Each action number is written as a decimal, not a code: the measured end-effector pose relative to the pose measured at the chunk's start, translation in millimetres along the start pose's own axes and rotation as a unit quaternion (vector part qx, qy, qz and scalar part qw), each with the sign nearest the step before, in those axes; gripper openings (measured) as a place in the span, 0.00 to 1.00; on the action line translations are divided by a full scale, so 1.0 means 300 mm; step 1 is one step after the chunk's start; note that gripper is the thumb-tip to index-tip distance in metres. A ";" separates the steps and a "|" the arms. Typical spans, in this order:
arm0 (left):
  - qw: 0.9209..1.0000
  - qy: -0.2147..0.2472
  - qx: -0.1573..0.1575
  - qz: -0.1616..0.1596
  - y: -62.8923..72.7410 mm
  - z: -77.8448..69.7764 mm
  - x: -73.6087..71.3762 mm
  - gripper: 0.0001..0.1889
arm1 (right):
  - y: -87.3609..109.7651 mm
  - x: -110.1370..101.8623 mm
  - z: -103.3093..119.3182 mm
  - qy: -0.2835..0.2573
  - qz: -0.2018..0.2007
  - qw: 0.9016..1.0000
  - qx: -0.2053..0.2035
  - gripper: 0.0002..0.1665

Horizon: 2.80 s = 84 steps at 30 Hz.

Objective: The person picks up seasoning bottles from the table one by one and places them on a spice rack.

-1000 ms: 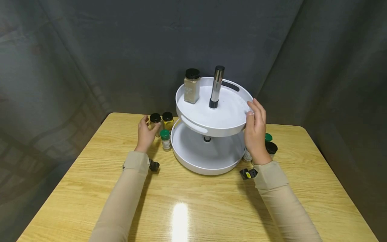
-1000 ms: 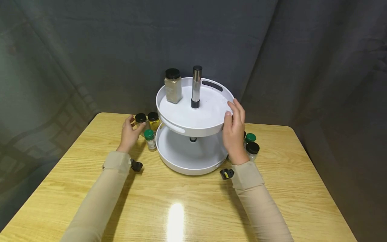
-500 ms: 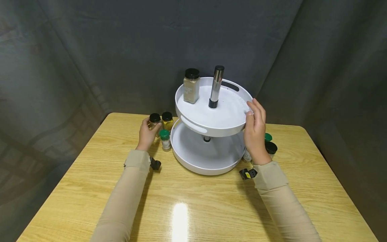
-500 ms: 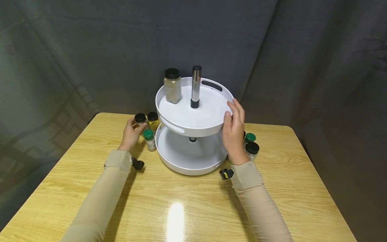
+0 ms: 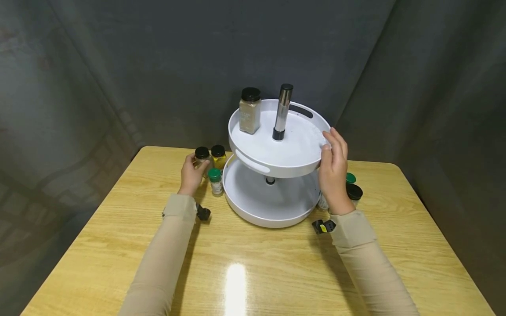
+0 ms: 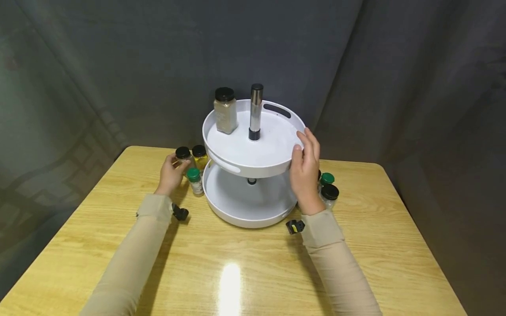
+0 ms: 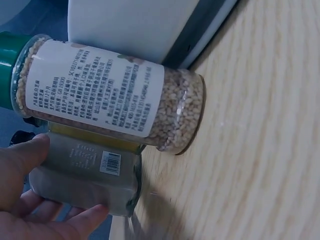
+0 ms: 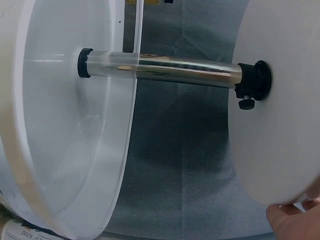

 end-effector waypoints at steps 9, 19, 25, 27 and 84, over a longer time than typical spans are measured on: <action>1.000 -0.018 -0.001 -0.006 -0.005 0.006 -0.001 0.29 | -0.021 0.001 -0.106 0.008 -0.003 1.000 -0.005 0.27; 1.000 -0.024 0.003 -0.011 0.005 0.004 -0.009 0.28 | -0.020 0.002 -0.112 0.002 -0.006 1.000 -0.008 0.26; 1.000 -0.028 0.003 -0.008 0.015 0.002 -0.011 0.29 | -0.017 0.001 -0.111 0.005 -0.007 1.000 -0.011 0.26; 1.000 -0.026 0.005 -0.007 0.017 0.003 -0.014 0.29 | -0.016 0.001 -0.111 0.005 -0.008 1.000 -0.012 0.26; 0.985 -0.014 0.152 -0.083 0.096 -0.395 -0.167 0.29 | -0.015 0.019 -0.112 0.018 0.003 1.000 -0.015 0.27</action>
Point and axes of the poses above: each hand's wrist, its own y-axis away from the middle knuckle, its own x-axis out of the palm, z = x × y, the point moved 7 cm from there along -y, towards the middle knuckle, and after that the axes turned 2 degrees about y, right-handed, at the moved point
